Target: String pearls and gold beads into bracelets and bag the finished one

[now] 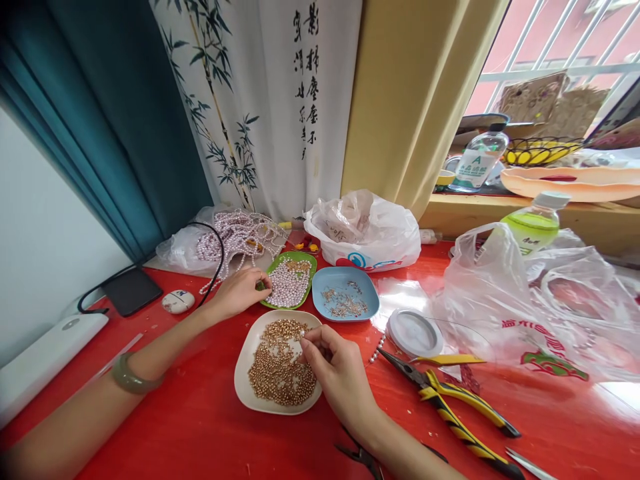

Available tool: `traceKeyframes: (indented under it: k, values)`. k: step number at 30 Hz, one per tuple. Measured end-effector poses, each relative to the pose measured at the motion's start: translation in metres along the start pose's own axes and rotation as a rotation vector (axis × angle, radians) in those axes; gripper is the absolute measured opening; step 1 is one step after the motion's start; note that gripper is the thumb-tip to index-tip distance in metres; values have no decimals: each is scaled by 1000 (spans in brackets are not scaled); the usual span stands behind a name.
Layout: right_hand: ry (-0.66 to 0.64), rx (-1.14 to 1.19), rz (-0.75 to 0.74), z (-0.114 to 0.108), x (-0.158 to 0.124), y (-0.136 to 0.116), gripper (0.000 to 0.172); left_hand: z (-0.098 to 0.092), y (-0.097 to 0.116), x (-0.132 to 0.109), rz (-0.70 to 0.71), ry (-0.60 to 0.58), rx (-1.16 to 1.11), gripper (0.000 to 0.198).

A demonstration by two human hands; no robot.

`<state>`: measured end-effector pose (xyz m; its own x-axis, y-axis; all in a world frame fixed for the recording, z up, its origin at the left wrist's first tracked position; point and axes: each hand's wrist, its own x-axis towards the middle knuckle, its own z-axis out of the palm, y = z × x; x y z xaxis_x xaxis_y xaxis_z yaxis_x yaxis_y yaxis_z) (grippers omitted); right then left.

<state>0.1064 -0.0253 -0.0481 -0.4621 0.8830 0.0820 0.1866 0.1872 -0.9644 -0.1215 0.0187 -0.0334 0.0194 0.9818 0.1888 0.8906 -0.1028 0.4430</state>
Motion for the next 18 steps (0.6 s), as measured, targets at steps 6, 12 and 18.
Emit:
traceKeyframes:
  k: [6, 12, 18]
  values:
    - [-1, 72, 35, -1, 1, -2, 19, 9, 39, -13, -150, -247, -991, 16]
    - [13, 105, 39, -2, 0, -6, 17, 22, 55, -27, -290, -396, -1405, 17]
    - [-6, 88, 20, -1, -1, -7, 18, 26, 53, -27, -317, -378, -1445, 17]
